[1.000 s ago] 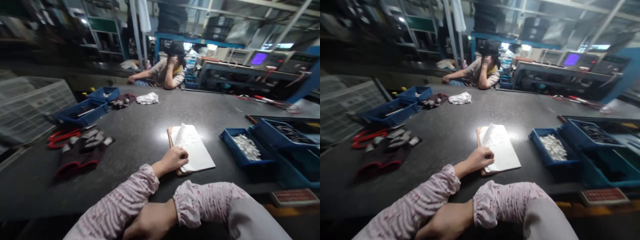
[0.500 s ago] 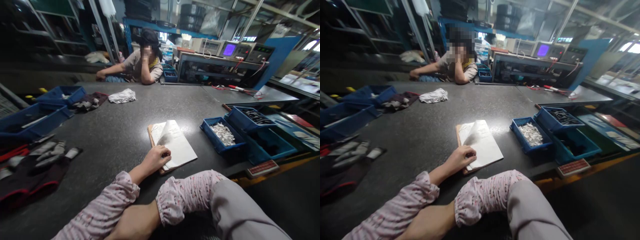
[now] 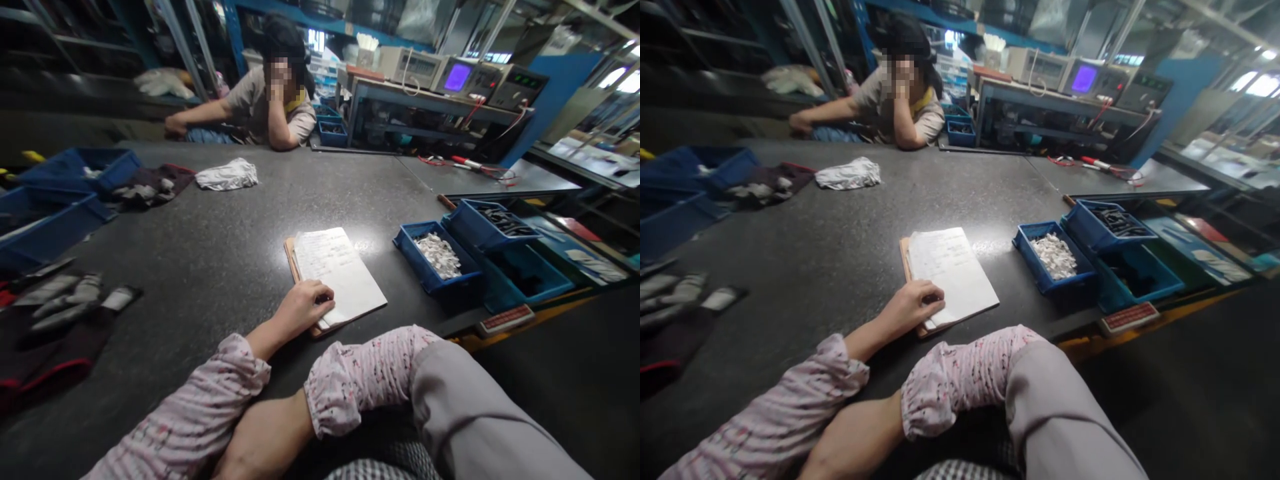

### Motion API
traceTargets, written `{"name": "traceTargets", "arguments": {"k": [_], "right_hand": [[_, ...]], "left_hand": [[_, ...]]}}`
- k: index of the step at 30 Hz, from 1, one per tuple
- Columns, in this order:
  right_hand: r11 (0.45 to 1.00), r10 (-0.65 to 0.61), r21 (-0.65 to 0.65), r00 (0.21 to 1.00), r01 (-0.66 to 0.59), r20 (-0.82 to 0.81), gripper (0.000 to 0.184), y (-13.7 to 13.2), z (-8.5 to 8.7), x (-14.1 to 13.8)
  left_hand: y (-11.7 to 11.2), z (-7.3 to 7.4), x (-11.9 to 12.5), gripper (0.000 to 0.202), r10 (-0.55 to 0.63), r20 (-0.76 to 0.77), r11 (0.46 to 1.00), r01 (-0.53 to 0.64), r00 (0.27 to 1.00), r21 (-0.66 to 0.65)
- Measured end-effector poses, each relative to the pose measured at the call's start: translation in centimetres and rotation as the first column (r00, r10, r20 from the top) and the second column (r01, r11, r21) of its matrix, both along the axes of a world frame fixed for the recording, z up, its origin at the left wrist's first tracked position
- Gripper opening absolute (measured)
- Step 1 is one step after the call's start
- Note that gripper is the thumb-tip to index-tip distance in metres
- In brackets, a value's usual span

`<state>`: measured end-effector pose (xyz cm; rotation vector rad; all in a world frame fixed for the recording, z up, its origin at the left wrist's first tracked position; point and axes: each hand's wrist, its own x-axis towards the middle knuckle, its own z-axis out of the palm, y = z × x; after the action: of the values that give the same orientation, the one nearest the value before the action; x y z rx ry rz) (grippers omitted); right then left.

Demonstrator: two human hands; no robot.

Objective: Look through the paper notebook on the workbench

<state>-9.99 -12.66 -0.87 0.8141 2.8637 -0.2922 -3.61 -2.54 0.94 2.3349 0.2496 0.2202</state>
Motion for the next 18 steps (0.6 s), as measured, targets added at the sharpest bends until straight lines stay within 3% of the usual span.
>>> {"name": "traceTargets", "arguments": {"k": [8,13,18], "right_hand": [[0.999,0.047,-0.017,0.999,-0.047,0.001,0.040,0.0,0.5,0.2],[0.994,0.091,-0.064,0.992,-0.086,0.084,0.040,0.0,1.8,0.5],[0.987,0.037,-0.158,0.999,-0.032,0.030,0.045,-0.5,2.0,0.9]], "left_hand": [[-0.3,-0.2,0.1,0.010,0.020,0.012,1.000,-0.020,1.000,0.000],[-0.5,-0.6,0.1,0.048,0.159,0.029,0.987,-0.160,0.987,0.025],[-0.6,-1.1,0.2,0.090,0.283,-0.029,0.959,-0.282,0.959,0.039]]}}
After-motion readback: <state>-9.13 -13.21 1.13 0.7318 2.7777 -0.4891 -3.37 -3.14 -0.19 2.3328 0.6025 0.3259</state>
